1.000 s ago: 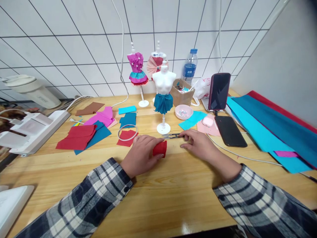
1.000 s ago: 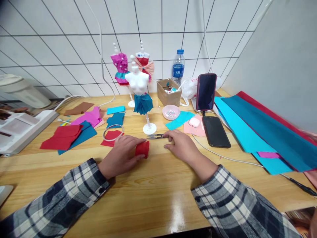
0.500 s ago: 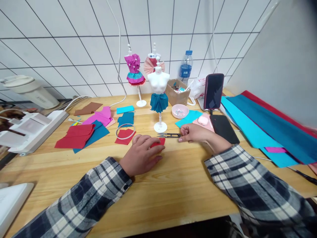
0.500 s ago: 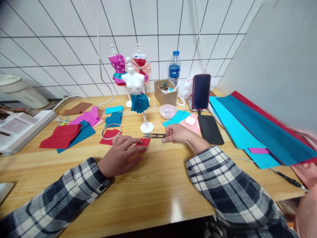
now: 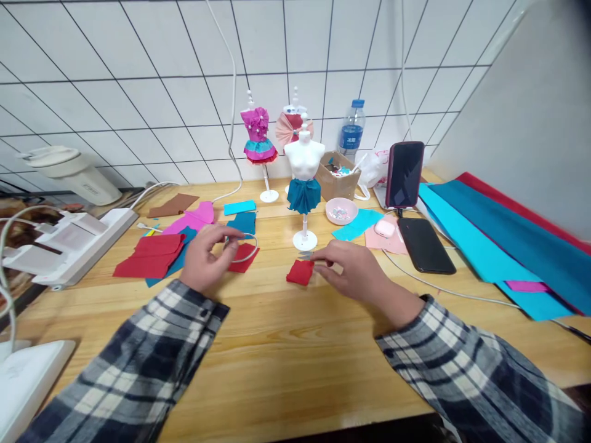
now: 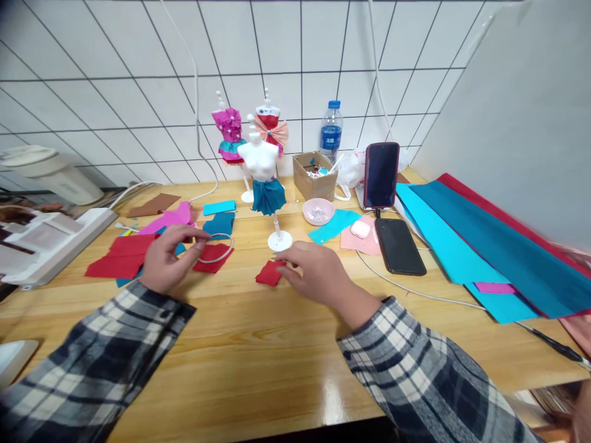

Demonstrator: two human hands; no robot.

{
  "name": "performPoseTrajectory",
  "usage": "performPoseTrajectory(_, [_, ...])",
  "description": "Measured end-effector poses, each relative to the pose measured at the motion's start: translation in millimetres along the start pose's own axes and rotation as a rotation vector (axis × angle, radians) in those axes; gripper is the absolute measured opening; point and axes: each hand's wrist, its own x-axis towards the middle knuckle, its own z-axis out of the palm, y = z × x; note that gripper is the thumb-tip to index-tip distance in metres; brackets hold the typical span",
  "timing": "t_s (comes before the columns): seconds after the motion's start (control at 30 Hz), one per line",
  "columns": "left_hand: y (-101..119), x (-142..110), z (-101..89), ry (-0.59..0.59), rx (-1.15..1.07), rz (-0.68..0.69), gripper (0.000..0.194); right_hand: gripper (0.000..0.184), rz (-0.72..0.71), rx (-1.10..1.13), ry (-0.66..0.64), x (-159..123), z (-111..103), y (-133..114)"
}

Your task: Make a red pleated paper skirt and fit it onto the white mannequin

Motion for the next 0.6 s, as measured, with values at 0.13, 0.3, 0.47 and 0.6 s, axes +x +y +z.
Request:
performPoseTrajectory(0.13, [-36.6, -3.3, -35.1, -0.389, 0.148, 0.060, 0.028, 0.030, -0.066, -0.180, -0.134, 0.0, 17.1, -13.0])
performPoseTrajectory(0.3, [-44.7, -8.0, -28.3, -0.504, 0.343, 0.023, 0.032, 0.015, -0.022, -0.152, -0.194, 5.5, 26.6, -14.3])
performPoseTrajectory(0.47, [-45.8, -7.0, -17.6, -0.468, 0.422, 0.024, 0.025, 0.030, 0.219, 0.352, -0.391, 3.3, 16.2, -10.5])
performPoseTrajectory(0.6, [-47.1, -6.0, -13.7, -0.443, 0.396, 0.041, 0.026, 0.029, 0.216, 0.268, -0.411, 1.4, 13.3, -3.6])
